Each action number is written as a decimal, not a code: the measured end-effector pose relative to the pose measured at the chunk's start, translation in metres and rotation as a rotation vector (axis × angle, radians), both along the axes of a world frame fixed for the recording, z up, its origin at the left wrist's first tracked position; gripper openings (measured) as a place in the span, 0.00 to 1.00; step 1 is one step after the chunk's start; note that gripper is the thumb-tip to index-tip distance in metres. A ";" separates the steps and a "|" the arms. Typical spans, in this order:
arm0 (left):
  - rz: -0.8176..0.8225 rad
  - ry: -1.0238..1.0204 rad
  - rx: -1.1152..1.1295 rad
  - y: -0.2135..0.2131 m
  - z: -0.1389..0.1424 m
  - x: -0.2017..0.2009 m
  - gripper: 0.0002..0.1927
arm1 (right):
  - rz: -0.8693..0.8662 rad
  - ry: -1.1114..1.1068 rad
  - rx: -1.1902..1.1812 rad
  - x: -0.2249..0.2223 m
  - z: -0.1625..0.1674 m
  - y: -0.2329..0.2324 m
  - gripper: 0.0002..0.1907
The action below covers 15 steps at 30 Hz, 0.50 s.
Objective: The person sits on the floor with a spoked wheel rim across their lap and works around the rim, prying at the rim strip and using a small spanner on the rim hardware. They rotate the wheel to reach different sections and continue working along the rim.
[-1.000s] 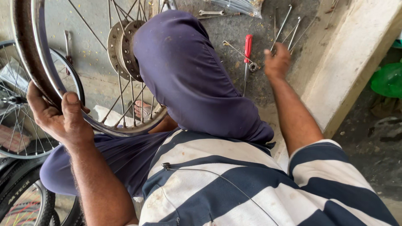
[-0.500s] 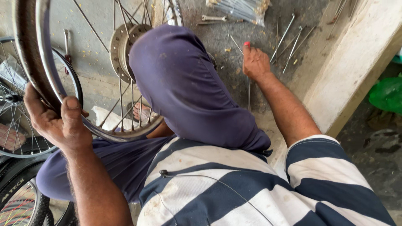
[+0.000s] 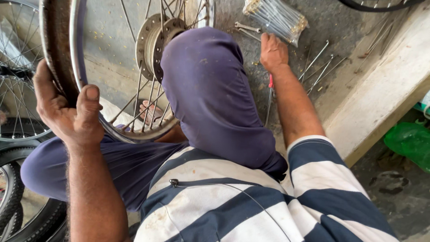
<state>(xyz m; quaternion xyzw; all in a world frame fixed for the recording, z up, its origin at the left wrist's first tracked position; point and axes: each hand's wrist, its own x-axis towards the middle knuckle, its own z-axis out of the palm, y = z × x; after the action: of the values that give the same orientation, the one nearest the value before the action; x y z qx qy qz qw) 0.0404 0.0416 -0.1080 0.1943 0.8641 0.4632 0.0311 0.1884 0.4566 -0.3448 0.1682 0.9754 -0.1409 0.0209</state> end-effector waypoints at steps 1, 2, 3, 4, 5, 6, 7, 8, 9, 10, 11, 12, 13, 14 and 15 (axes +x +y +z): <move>0.011 -0.007 0.003 0.000 -0.001 -0.002 0.44 | -0.008 0.023 0.017 0.009 -0.001 0.002 0.10; 0.022 -0.019 0.008 0.000 -0.003 -0.005 0.44 | -0.018 0.038 0.032 0.021 -0.001 0.006 0.10; 0.016 -0.021 0.011 -0.001 -0.004 -0.005 0.44 | -0.067 0.080 -0.002 0.035 -0.001 0.010 0.11; 0.009 -0.023 0.014 -0.002 -0.006 -0.006 0.44 | -0.118 0.126 -0.030 0.050 0.002 0.016 0.13; -0.011 -0.017 0.017 -0.005 -0.007 -0.005 0.44 | -0.168 0.174 -0.056 0.065 0.006 0.021 0.14; -0.033 -0.005 0.009 -0.007 -0.007 -0.004 0.43 | -0.232 0.186 -0.037 0.082 0.012 0.028 0.14; -0.055 0.006 0.001 -0.010 -0.007 -0.002 0.42 | -0.294 0.203 -0.017 0.096 0.017 0.032 0.15; -0.080 0.023 -0.012 -0.011 -0.006 -0.002 0.40 | -0.295 0.212 0.088 0.107 0.021 0.034 0.15; -0.094 0.033 -0.016 -0.012 -0.005 -0.001 0.39 | -0.296 0.222 0.194 0.119 0.026 0.036 0.16; -0.109 0.043 -0.020 -0.011 -0.004 -0.001 0.38 | -0.298 0.228 0.302 0.127 0.028 0.035 0.17; -0.111 0.049 -0.019 -0.009 -0.003 -0.001 0.38 | -0.324 0.230 0.180 0.132 0.028 0.031 0.16; -0.097 0.047 -0.008 -0.006 -0.002 -0.001 0.38 | -0.348 0.232 0.060 0.133 0.027 0.025 0.15; -0.083 0.045 0.002 -0.002 0.000 -0.002 0.39 | -0.370 0.233 -0.062 0.132 0.024 0.017 0.14; -0.049 0.035 0.022 0.002 0.000 -0.002 0.40 | -0.319 0.238 -0.103 0.128 0.020 0.006 0.11; -0.013 0.023 0.033 0.006 0.001 -0.002 0.40 | -0.262 0.248 -0.145 0.119 0.016 -0.003 0.09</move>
<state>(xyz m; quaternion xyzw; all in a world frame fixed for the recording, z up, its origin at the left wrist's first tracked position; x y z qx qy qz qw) 0.0381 0.0478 -0.1067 0.2058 0.8554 0.4748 0.0212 0.3073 0.4538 -0.3292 0.2732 0.9275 -0.2319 -0.1061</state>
